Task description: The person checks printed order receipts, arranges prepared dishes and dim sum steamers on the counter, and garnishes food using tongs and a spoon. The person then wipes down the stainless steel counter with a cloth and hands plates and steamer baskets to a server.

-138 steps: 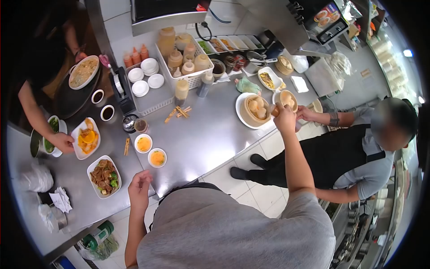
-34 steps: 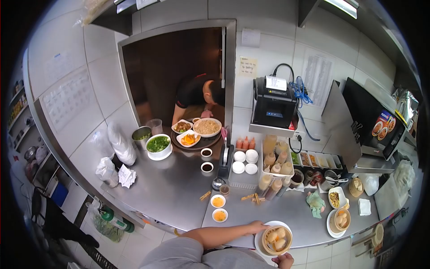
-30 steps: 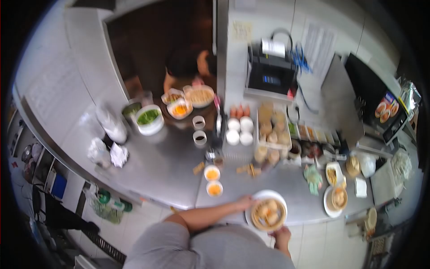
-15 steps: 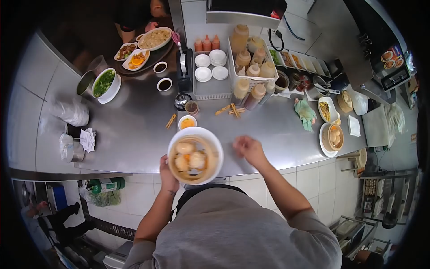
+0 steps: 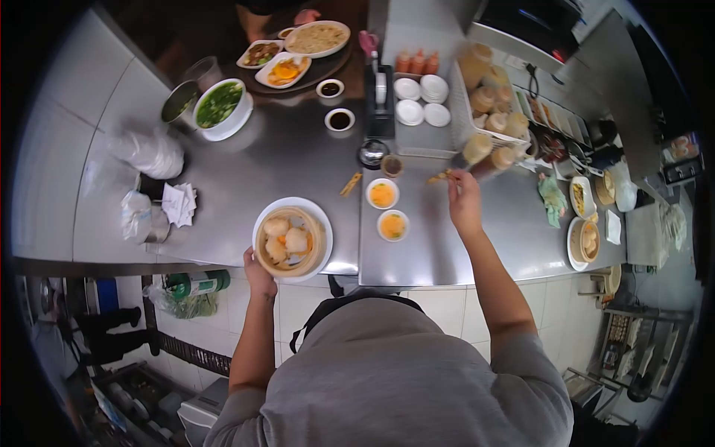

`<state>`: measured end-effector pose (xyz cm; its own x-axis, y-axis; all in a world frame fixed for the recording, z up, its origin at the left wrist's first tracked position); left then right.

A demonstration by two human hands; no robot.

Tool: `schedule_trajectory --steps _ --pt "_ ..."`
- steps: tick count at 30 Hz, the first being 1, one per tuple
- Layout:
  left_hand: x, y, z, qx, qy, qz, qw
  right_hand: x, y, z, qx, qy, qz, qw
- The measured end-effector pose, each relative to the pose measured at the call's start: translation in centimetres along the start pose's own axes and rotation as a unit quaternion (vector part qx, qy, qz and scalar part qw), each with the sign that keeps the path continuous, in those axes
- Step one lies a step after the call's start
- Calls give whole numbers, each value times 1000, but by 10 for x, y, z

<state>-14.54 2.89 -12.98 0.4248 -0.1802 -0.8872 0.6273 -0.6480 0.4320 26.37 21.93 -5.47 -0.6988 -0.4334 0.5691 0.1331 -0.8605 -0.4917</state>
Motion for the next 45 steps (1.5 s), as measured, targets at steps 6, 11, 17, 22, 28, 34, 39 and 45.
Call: schedule_trajectory --steps 6,11,17,22,28,34,39,45 --pt "-11 -68 28 -32 -46 -19 998 108 83 -48 320 -268 -201 886" --pt "-35 -96 36 -37 -53 3 998 154 106 -53 552 -363 -307 685" --pt "-43 -126 72 64 -113 -48 990 157 51 -138 419 -367 -345 755" --pt "-57 -124 79 -12 -322 -149 935 153 -14 -221 339 -91 -140 926" --pt "-55 -134 84 22 -271 -113 956 170 -37 -276 517 -97 -133 840" --pt "-68 -142 95 -16 -200 -64 978 184 -34 -205 400 -255 -279 835" --pt "-90 -162 115 -101 -209 -128 964 141 -26 -90 290 -391 -320 813" --pt "-157 -100 56 -86 -279 -347 891 63 20 69 -46 -424 -409 807"
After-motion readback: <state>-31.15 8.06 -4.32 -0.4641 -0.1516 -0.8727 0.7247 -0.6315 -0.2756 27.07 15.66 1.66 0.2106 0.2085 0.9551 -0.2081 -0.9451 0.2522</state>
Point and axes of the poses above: each hand's wrist, its own y-axis away from the middle knuckle, its own z-axis out of the back of the hand, x = y × z, the point moved 1 cm from there along -y, towards the middle knuckle, and after that the axes turned 1 degree about -y, right-handed, at the moved point
